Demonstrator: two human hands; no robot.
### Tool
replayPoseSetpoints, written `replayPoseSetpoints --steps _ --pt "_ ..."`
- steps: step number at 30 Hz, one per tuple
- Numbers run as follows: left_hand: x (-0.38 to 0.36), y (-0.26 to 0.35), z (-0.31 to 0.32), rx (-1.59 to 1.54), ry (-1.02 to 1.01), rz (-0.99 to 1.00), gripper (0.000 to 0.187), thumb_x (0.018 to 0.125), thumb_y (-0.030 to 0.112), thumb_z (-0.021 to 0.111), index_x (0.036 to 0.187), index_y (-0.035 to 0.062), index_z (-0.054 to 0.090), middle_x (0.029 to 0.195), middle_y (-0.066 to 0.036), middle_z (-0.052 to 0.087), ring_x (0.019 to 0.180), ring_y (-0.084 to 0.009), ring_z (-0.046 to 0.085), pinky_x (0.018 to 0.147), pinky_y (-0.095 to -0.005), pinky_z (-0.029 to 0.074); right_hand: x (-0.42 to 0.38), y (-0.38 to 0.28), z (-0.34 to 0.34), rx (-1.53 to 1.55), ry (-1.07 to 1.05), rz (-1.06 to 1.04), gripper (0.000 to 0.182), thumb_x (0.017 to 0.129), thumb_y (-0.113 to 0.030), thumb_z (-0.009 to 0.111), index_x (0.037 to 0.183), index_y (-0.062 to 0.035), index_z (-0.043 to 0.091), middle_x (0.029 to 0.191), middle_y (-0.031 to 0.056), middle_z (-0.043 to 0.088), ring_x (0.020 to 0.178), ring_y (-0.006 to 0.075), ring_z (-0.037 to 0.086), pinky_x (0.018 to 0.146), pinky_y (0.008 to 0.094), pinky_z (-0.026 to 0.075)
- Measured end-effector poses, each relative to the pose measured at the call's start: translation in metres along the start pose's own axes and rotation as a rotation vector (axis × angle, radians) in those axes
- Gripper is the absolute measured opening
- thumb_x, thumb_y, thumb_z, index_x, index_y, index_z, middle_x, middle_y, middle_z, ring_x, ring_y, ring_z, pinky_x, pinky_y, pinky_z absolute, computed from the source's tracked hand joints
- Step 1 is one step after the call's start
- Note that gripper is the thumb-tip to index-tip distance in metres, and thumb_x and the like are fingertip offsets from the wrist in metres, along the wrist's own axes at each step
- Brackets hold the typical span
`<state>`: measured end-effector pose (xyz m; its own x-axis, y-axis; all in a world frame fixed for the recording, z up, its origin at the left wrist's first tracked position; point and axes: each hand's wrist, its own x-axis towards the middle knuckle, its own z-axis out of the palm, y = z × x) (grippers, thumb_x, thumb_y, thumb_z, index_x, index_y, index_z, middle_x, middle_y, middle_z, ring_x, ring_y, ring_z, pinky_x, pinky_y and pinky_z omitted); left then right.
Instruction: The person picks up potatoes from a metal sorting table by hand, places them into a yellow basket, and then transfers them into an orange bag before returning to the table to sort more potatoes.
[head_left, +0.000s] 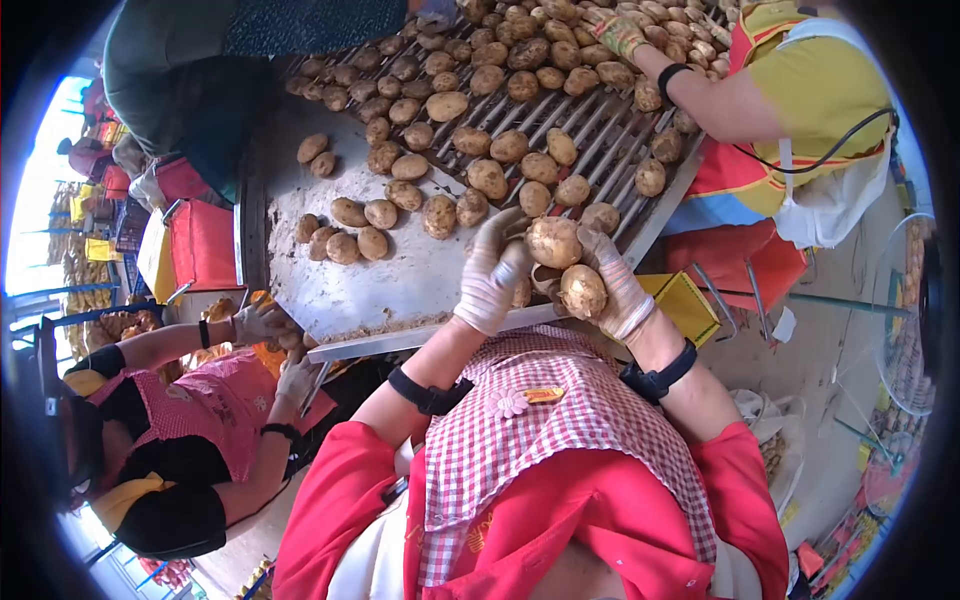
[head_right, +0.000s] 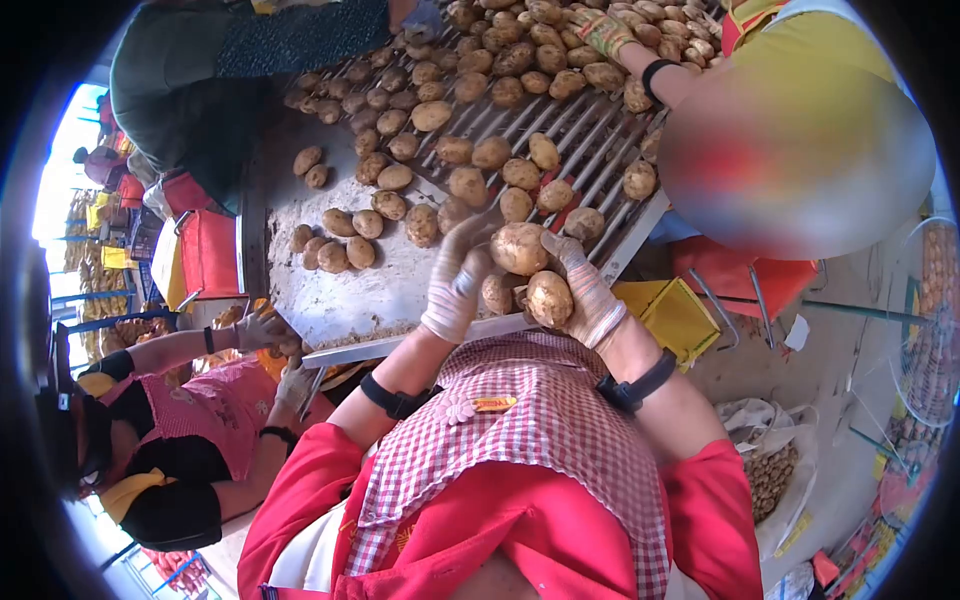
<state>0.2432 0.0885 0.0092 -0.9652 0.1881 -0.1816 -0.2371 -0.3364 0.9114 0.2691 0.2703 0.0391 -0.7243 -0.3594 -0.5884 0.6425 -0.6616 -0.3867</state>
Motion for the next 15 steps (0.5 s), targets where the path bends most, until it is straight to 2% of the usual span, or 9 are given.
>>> replayPoseSetpoints --steps 2,4,5,8,10,12,13,14,15 --pt "-0.012 0.024 0.021 0.019 -0.271 0.182 0.057 0.098 0.029 0.063 0.146 0.0086 0.041 0.135 -0.02 0.051 0.12 -0.0299 0.057 0.098 -0.0389 0.05 -0.004 0.002 0.013 -0.026 0.0 -0.022 0.052 0.095 -0.049 0.061 0.128 -0.0097 0.054 0.105 0.0099 0.066 0.078 0.0194 0.069 0.064 0.0329 0.061" --pt "-0.006 0.014 0.008 0.874 -0.231 0.488 0.071 0.093 0.034 0.067 0.151 0.0124 0.033 0.143 -0.026 0.04 0.125 -0.0409 0.052 0.102 -0.0434 0.047 -0.002 0.005 0.03 0.159 -0.016 0.069 0.051 0.096 -0.046 0.06 0.131 -0.0099 0.053 0.11 0.0097 0.065 0.083 0.0191 0.068 0.068 0.0317 0.061" --pt "-0.004 0.011 0.005 0.738 -0.256 0.376 0.074 0.089 0.038 0.07 0.149 0.0106 0.036 0.141 -0.029 0.038 0.123 -0.0474 0.051 0.103 -0.0458 0.045 0.011 0.012 0.01 0.056 0.006 0.005 0.051 0.095 -0.045 0.063 0.131 -0.0104 0.053 0.11 0.0088 0.065 0.084 0.0192 0.068 0.068 0.0306 0.06" --pt "0.006 0.011 -0.001 0.755 -0.139 0.231 0.06 0.087 0.025 0.073 0.139 0.0078 0.049 0.127 -0.019 0.053 0.116 -0.0349 0.056 0.099 -0.0401 0.047 0.019 0.007 0.013 -0.081 0.148 0.049 0.047 0.092 -0.044 0.069 0.122 -0.0095 0.059 0.1 0.0068 0.068 0.08 0.0196 0.068 0.068 0.033 0.06" --pt "0.016 0.006 -0.017 0.817 -0.069 0.284 0.053 0.084 0.017 0.075 0.132 0.0084 0.055 0.125 -0.017 0.056 0.109 -0.033 0.06 0.093 -0.039 0.05 0.045 0.012 -0.006 -0.091 0.237 0.012 0.044 0.091 -0.043 0.07 0.117 -0.0095 0.061 0.099 0.0063 0.068 0.08 0.0193 0.068 0.067 0.0334 0.06" --pt "0.029 -0.005 -0.057 0.955 0.115 0.44 0.047 0.08 0.014 0.076 0.124 0.0055 0.061 0.118 -0.018 0.061 0.108 -0.0326 0.061 0.094 -0.0408 0.049 0.053 0.008 -0.013 -0.102 0.325 -0.028 0.04 0.091 -0.042 0.071 0.112 -0.0094 0.064 0.097 0.0059 0.068 0.081 0.019 0.068 0.066 0.0338 0.06" --pt "0.036 0.004 -0.084 1.041 0.18 0.412 0.046 0.079 0.016 0.074 0.122 0.009 0.062 0.122 -0.02 0.059 0.113 -0.0401 0.058 0.099 -0.0461 0.047 0.046 0.003 -0.009 -0.116 0.303 -0.054 0.041 0.091 -0.044 0.07 0.115 -0.0123 0.063 0.1 0.0046 0.068 0.082 0.018 0.069 0.061 0.0334 0.06" --pt "0.038 0.021 -0.106 1.206 0.291 0.368 0.047 0.078 0.017 0.075 0.122 0.0106 0.062 0.128 -0.02 0.058 0.116 -0.0393 0.056 0.1 -0.0454 0.046 0.038 -0.002 -0.004 -0.13 0.282 -0.08 0.042 0.091 -0.047 0.068 0.119 -0.0153 0.062 0.103 0.0033 0.069 0.084 0.017 0.069 0.057 0.0331 0.059" --pt "0.045 0.011 -0.149 1.316 0.459 0.316 0.048 0.077 0.017 0.075 0.123 0.0145 0.063 0.133 -0.019 0.056 0.121 -0.0394 0.053 0.102 -0.0453 0.045 0.029 -0.006 0.002 -0.064 0.269 -0.065 0.039 0.092 -0.044 0.068 0.118 -0.0153 0.062 0.104 0.004 0.068 0.085 0.0185 0.069 0.059 0.0345 0.06"
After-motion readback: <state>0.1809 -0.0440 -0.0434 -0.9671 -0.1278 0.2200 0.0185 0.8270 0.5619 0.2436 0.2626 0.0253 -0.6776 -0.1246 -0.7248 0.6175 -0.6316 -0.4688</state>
